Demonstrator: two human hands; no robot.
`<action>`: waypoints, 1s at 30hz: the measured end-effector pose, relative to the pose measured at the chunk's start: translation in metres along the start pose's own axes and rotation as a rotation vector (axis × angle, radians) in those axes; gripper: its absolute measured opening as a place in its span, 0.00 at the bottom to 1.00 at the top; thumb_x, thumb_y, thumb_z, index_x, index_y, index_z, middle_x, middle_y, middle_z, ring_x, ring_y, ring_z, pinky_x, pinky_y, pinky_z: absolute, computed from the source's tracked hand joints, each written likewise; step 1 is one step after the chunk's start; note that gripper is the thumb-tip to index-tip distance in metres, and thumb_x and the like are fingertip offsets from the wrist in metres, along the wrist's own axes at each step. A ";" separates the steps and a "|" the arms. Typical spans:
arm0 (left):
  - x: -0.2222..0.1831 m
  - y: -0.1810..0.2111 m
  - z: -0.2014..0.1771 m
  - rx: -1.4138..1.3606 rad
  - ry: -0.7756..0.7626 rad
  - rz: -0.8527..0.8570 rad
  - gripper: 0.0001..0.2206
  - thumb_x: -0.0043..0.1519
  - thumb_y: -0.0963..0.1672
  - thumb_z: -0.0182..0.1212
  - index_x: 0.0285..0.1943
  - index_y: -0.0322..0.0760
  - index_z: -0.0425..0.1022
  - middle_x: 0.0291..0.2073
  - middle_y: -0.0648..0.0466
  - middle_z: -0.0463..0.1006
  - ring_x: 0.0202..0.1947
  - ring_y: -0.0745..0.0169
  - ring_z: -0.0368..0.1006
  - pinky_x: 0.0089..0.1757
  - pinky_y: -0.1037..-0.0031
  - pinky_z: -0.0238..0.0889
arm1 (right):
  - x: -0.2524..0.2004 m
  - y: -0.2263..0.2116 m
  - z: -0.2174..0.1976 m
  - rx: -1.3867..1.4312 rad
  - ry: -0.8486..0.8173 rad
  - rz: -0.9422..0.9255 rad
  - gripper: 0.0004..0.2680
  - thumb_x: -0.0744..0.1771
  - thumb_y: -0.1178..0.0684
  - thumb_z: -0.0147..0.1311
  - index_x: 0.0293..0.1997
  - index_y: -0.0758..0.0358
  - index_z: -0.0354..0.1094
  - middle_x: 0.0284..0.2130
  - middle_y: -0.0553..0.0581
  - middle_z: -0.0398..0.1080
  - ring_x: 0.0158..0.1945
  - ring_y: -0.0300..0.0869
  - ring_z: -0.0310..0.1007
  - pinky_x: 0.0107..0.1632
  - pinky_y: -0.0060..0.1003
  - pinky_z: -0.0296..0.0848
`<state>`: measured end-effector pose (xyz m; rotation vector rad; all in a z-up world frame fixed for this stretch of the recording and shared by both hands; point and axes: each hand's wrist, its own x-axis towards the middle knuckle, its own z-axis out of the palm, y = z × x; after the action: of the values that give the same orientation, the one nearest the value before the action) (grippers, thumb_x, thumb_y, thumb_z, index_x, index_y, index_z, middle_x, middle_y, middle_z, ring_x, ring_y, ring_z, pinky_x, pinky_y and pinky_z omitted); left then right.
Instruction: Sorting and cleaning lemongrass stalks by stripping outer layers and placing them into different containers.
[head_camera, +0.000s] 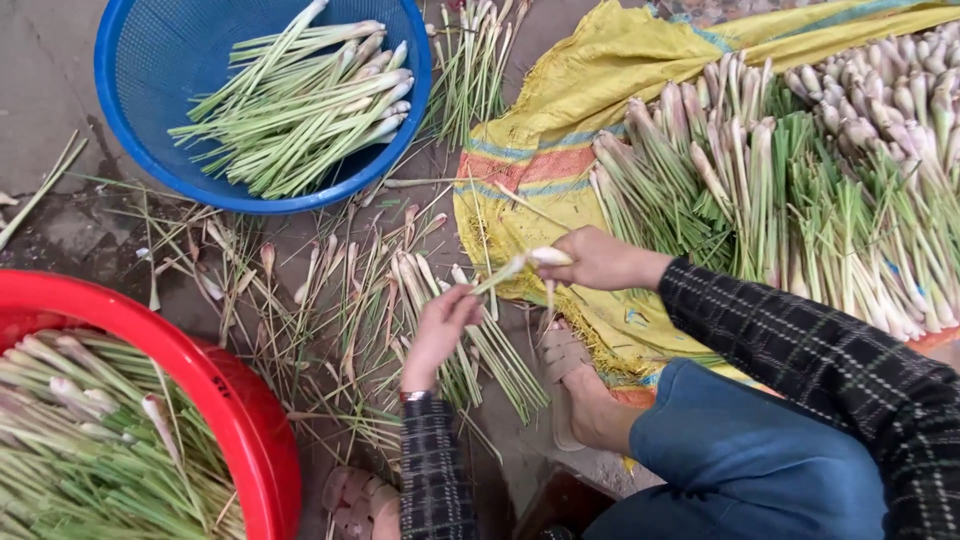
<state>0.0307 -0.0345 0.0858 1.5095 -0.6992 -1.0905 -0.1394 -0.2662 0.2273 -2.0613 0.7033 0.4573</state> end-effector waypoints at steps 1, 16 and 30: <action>-0.017 0.016 -0.016 0.003 0.009 -0.002 0.10 0.70 0.42 0.55 0.55 0.31 0.76 0.34 0.43 0.83 0.34 0.58 0.79 0.41 0.63 0.77 | -0.006 0.003 -0.003 0.000 -0.006 -0.008 0.12 0.66 0.45 0.61 0.29 0.64 0.78 0.20 0.58 0.77 0.25 0.46 0.76 0.35 0.38 0.74; -0.182 0.155 -0.334 2.187 0.491 0.124 0.18 0.69 0.41 0.60 0.63 0.60 0.85 0.41 0.61 0.81 0.37 0.67 0.75 0.49 0.79 0.71 | 0.024 0.038 0.000 -0.674 0.093 -0.007 0.13 0.66 0.45 0.56 0.55 0.48 0.73 0.39 0.55 0.78 0.41 0.47 0.78 0.50 0.41 0.76; 0.010 -0.091 -0.026 1.027 -0.024 -0.249 0.11 0.63 0.52 0.58 0.45 0.52 0.82 0.36 0.55 0.83 0.43 0.48 0.81 0.44 0.60 0.74 | 0.110 0.014 0.081 0.276 0.110 0.176 0.08 0.66 0.48 0.55 0.44 0.56 0.75 0.27 0.51 0.79 0.22 0.41 0.79 0.30 0.34 0.76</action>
<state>0.0465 -0.0109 -0.0052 2.5005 -1.2118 -0.9593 -0.0679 -0.2390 0.1132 -1.7829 0.9635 0.3256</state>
